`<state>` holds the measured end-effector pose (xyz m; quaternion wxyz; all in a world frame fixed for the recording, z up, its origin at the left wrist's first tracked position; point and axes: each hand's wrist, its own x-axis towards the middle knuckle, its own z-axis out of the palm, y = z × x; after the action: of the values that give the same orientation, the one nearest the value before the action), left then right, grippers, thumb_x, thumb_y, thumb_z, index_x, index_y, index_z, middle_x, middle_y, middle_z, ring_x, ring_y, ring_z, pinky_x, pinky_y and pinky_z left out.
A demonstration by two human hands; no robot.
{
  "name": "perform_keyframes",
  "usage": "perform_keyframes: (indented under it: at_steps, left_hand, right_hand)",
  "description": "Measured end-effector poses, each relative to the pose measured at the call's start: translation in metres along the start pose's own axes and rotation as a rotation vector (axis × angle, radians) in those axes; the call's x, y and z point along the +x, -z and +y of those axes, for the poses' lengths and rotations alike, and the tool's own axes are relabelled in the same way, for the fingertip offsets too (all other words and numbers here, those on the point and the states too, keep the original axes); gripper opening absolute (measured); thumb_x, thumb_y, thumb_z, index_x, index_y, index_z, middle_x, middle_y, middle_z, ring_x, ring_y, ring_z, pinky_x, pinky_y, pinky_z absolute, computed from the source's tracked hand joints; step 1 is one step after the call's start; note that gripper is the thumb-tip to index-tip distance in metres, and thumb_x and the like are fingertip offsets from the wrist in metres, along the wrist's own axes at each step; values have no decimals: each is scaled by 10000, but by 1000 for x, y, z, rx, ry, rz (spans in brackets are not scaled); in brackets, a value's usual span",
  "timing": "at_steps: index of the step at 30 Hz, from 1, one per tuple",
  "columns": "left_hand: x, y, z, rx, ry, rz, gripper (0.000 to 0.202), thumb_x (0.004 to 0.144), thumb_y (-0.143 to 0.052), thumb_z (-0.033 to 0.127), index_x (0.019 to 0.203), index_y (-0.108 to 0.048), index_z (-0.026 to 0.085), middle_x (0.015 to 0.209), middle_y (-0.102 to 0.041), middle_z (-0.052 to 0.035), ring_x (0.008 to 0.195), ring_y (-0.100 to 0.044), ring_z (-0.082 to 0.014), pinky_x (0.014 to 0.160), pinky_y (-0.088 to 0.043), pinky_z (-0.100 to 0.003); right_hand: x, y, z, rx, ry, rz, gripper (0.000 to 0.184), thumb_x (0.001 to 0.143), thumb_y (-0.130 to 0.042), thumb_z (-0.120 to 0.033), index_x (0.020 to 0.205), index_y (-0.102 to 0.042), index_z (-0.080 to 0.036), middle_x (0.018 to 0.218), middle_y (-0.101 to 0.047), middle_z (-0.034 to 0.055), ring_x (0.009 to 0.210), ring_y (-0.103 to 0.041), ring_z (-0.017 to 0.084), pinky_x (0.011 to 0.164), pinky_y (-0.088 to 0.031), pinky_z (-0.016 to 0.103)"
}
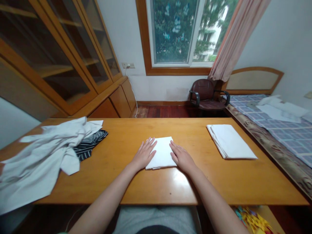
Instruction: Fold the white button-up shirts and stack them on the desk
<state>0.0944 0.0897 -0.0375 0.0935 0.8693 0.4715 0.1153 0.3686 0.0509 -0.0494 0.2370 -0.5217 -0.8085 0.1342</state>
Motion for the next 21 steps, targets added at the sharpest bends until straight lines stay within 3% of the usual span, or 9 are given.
perform_keyframes:
  at_steps: [5,9,15,21]
  left_hand:
    - [-9,3,-15,-29,35,7,564,1059,-279,445,1596,-247,276,1669,-233,-54,1549,-182,-256,1251,-145,-559]
    - [-16,2,-21,-41,66,59,552,1055,-301,433,1583,-290,270,1669,-229,-81,1529,-254,-248,1251,-179,-523]
    - [-28,4,-26,-77,91,67,534,1059,-297,414,1563,-343,246,1613,-372,-79,1507,-310,-227,1254,-202,-489]
    - [-42,8,-25,-94,80,26,522,1057,-328,417,1552,-372,258,1591,-412,-59,1506,-313,-236,1253,-208,-507]
  right_hand:
    - [-9,4,2,-8,0,-2,505,1044,-361,-356,1529,-432,-237,1583,-412,76,1412,-471,235,1185,-390,478]
    - [-19,8,5,-18,-42,6,492,1038,-369,-340,1503,-474,-219,1498,-533,96,1374,-516,246,1169,-412,492]
    - [-26,12,4,-41,-58,5,479,1025,-411,-332,1481,-504,-219,1467,-568,95,1378,-511,252,1168,-411,487]
    - [-25,10,4,-68,-10,13,446,1012,-432,-304,1433,-561,-239,1462,-577,67,1374,-512,252,1168,-409,500]
